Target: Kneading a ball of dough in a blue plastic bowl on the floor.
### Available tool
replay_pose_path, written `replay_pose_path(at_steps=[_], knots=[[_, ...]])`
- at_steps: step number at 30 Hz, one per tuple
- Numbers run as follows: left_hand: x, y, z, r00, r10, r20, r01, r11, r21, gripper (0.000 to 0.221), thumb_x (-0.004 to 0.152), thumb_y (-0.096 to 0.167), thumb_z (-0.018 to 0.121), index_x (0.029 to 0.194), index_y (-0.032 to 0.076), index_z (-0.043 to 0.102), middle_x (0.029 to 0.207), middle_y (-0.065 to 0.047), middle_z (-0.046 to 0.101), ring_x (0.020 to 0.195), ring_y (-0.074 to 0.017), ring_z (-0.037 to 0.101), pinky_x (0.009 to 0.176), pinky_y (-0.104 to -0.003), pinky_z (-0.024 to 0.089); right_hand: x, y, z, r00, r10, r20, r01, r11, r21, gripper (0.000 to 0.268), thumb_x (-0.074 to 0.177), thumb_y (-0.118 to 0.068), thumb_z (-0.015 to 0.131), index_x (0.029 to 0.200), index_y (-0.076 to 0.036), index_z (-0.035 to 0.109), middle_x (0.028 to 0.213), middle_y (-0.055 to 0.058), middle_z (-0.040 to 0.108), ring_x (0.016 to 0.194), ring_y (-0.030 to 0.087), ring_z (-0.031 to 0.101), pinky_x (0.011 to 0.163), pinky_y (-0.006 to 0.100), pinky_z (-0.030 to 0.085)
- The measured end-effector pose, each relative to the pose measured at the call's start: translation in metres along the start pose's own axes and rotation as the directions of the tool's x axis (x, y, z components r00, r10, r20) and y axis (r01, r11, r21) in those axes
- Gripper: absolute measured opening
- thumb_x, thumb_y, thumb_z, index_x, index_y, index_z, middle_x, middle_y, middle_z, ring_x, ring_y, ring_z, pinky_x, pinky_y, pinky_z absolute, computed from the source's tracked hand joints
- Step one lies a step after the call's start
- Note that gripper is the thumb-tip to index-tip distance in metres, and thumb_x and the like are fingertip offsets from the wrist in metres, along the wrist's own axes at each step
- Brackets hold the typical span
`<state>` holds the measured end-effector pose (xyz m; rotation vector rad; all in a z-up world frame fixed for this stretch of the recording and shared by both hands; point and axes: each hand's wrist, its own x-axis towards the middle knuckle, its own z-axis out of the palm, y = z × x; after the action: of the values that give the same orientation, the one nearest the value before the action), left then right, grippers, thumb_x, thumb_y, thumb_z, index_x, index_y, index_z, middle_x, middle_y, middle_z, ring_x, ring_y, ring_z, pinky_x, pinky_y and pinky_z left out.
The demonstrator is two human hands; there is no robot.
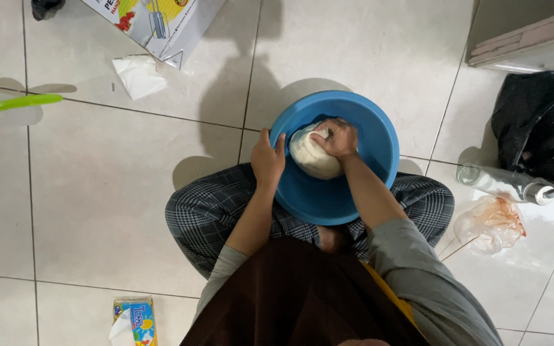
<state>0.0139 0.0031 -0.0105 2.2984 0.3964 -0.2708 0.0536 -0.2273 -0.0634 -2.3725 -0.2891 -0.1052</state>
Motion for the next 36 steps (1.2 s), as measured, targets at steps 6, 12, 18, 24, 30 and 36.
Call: replay_pose_path(at_steps=[6, 12, 18, 24, 30, 36], knots=[[-0.006, -0.005, 0.006, 0.999, 0.026, -0.019, -0.027, 0.998, -0.063, 0.052, 0.113, 0.040, 0.052, 0.137, -0.007, 0.051, 0.093, -0.023, 0.069, 0.079, -0.0341, 0.074, 0.063, -0.046, 0.061, -0.003, 0.006, -0.004, 0.998, 0.009, 0.069, -0.009, 1.000, -0.009, 0.030, 0.090, -0.049, 0.081, 0.093, -0.022, 0.069, 0.087, 0.003, 0.076, 0.084, 0.030, 0.073, 0.080, 0.044, 0.057], [-0.033, -0.039, 0.016, 0.998, 0.000, -0.060, -0.012, 0.979, -0.205, 0.031, 0.112, 0.035, 0.053, 0.120, 0.004, 0.052, 0.080, -0.014, 0.060, 0.071, -0.0321, 0.068, 0.058, -0.047, 0.056, -0.022, -0.008, 0.025, 0.984, 0.050, 0.169, 0.026, 0.908, -0.419, 0.038, 0.103, -0.062, 0.056, 0.114, -0.026, 0.065, 0.088, 0.007, 0.073, 0.086, 0.031, 0.073, 0.071, 0.052, 0.061], [-0.026, -0.059, 0.013, 0.999, -0.001, -0.037, -0.001, 0.998, -0.066, 0.042, 0.109, 0.052, 0.050, 0.115, 0.010, 0.054, 0.080, -0.006, 0.057, 0.070, -0.0228, 0.067, 0.059, -0.040, 0.057, -0.045, -0.110, -0.052, 0.922, 0.356, 0.153, -0.311, 0.915, -0.256, 0.030, 0.099, -0.023, 0.065, 0.120, -0.004, 0.074, 0.129, 0.028, 0.064, 0.125, 0.051, 0.056, 0.098, 0.066, 0.046], [-0.007, -0.041, 0.012, 0.987, 0.086, -0.137, -0.107, 0.981, -0.159, 0.069, 0.111, 0.072, 0.029, 0.116, 0.009, 0.056, 0.068, -0.004, 0.052, 0.051, -0.0196, 0.053, 0.050, -0.039, 0.044, -0.131, -0.004, -0.052, 0.368, 0.788, 0.494, -0.443, -0.319, 0.838, 0.064, 0.114, -0.032, 0.044, 0.166, -0.013, 0.012, 0.169, 0.027, 0.011, 0.158, 0.045, 0.005, 0.126, 0.064, 0.005], [-0.002, -0.052, 0.023, 0.989, 0.104, -0.104, -0.116, 0.986, -0.116, 0.075, 0.112, 0.068, 0.029, 0.130, -0.001, 0.055, 0.069, -0.012, 0.061, 0.052, -0.0211, 0.058, 0.046, -0.037, 0.042, -0.128, 0.063, 0.022, 0.184, 0.884, 0.430, -0.481, -0.300, 0.824, 0.051, 0.108, -0.030, 0.047, 0.147, 0.003, 0.047, 0.143, 0.032, 0.050, 0.135, 0.051, 0.050, 0.112, 0.069, 0.043], [0.003, -0.051, 0.029, 0.986, 0.128, -0.104, -0.121, 0.991, 0.065, 0.071, 0.112, 0.062, 0.041, 0.140, -0.003, 0.052, 0.074, -0.014, 0.065, 0.059, -0.0237, 0.066, 0.046, -0.036, 0.051, -0.067, 0.060, 0.029, 0.196, 0.932, 0.304, -0.629, -0.119, 0.768, 0.056, 0.104, -0.034, 0.056, 0.149, -0.001, 0.047, 0.142, 0.033, 0.050, 0.132, 0.052, 0.053, 0.101, 0.073, 0.047]])
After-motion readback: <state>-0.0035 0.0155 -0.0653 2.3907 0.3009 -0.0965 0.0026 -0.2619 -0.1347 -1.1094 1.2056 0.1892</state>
